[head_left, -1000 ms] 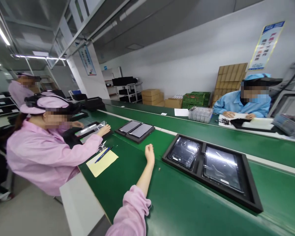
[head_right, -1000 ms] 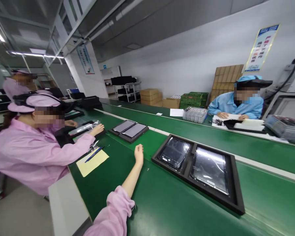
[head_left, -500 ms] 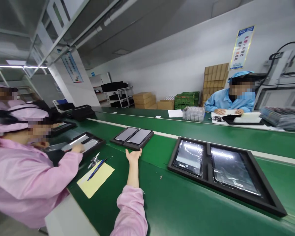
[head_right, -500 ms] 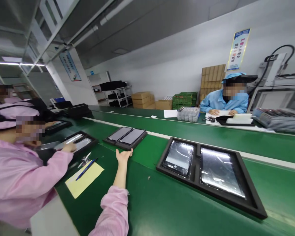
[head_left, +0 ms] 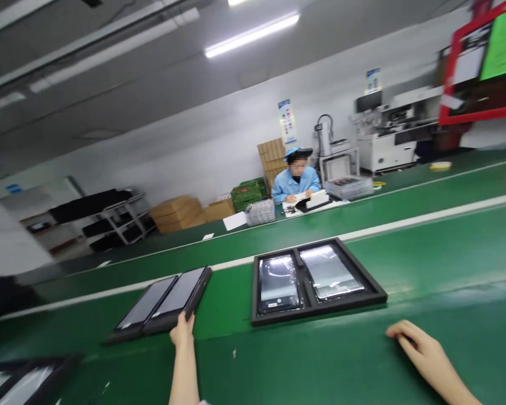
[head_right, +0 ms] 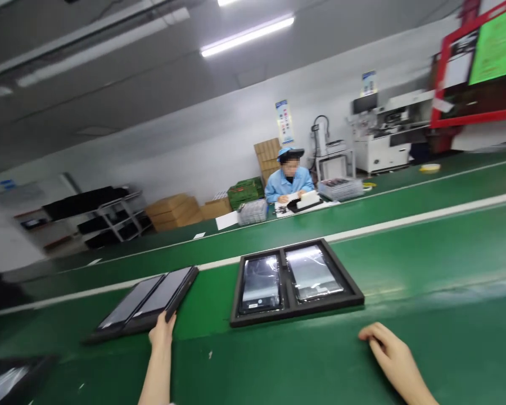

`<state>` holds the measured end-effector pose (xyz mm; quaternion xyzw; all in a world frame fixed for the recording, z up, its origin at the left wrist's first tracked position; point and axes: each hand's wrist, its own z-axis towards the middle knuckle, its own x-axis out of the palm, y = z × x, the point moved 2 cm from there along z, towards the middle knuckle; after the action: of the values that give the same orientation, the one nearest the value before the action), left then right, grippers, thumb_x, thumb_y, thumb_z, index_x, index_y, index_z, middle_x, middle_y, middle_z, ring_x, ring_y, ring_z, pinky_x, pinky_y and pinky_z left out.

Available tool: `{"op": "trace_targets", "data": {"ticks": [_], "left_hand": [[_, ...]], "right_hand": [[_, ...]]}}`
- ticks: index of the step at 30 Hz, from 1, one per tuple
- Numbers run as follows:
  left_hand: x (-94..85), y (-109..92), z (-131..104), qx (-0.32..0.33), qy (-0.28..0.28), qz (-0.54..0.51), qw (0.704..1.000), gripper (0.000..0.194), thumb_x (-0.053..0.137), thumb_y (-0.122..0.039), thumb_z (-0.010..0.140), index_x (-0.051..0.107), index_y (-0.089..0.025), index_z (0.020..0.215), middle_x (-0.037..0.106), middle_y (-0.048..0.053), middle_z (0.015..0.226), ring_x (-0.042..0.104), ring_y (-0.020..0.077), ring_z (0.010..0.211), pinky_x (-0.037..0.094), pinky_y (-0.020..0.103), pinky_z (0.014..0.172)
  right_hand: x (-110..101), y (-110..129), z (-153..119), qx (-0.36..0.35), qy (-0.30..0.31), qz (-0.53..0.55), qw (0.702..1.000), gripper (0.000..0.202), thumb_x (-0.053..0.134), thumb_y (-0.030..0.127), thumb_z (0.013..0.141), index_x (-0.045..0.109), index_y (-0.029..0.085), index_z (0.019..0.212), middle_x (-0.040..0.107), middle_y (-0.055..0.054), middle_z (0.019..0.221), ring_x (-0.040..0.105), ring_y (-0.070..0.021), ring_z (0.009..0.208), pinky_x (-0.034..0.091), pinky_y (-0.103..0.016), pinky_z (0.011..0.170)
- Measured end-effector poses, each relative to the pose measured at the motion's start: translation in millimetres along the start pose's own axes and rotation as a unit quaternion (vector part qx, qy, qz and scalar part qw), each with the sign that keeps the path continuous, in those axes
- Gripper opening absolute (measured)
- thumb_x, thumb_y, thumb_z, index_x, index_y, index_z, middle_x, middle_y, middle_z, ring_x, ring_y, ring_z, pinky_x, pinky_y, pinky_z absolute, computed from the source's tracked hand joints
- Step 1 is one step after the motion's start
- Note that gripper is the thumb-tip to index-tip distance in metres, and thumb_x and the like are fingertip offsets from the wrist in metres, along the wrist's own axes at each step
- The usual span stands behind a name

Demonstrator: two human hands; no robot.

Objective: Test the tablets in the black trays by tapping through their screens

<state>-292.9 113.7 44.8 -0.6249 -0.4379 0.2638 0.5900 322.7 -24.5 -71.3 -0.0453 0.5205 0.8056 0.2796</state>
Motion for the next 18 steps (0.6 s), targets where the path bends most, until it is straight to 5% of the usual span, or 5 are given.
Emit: {"op": "trace_targets", "data": {"ticks": [3, 9, 12, 18], "left_hand": [[1.2, -5.3, -16.6, -0.007, -0.007, -0.041, 0.999, 0.019, 0.064, -0.014, 0.081, 0.046, -0.018, 0.087, 0.055, 0.001, 0.087, 0.064, 0.0127, 0.070, 0.066, 0.029, 0.076], [-10.4, 10.8, -60.2, -0.037, 0.089, -0.094, 0.991, 0.016, 0.063, -0.015, 0.073, 0.053, -0.016, 0.086, 0.062, 0.003, 0.087, 0.067, 0.0138, 0.082, 0.064, 0.022, 0.079], [-37.3, 31.0, -86.8, -0.069, 0.121, -0.102, 0.985, 0.019, 0.062, -0.020, 0.071, 0.059, -0.016, 0.089, 0.066, 0.005, 0.085, 0.070, 0.0177, 0.086, 0.064, 0.020, 0.070], [-122.2, 68.4, -149.6, -0.125, 0.127, -0.078, 0.981, 0.035, 0.067, -0.031, 0.064, 0.067, -0.019, 0.096, 0.072, 0.005, 0.080, 0.073, 0.0258, 0.084, 0.066, 0.030, 0.064]], "right_hand": [[1.5, 21.1, 6.2, 0.016, 0.000, 0.010, 1.000, 0.038, 0.046, 0.051, 0.081, 0.071, 0.024, 0.071, 0.066, -0.007, 0.079, 0.064, -0.0273, 0.075, 0.054, -0.034, 0.069], [-4.5, 41.7, 5.8, 0.036, 0.015, 0.016, 0.999, 0.036, 0.042, 0.048, 0.079, 0.068, 0.024, 0.071, 0.065, -0.007, 0.079, 0.062, -0.0284, 0.075, 0.050, -0.038, 0.069], [-6.2, 50.9, -1.1, 0.029, 0.052, 0.011, 0.998, 0.033, 0.043, 0.046, 0.080, 0.067, 0.024, 0.072, 0.064, -0.007, 0.080, 0.062, -0.0287, 0.077, 0.050, -0.040, 0.073], [16.3, 73.4, -25.0, 0.037, 0.124, 0.076, 0.989, 0.032, 0.052, 0.046, 0.088, 0.072, 0.022, 0.092, 0.063, -0.009, 0.089, 0.061, -0.0280, 0.081, 0.052, -0.037, 0.069]]}}
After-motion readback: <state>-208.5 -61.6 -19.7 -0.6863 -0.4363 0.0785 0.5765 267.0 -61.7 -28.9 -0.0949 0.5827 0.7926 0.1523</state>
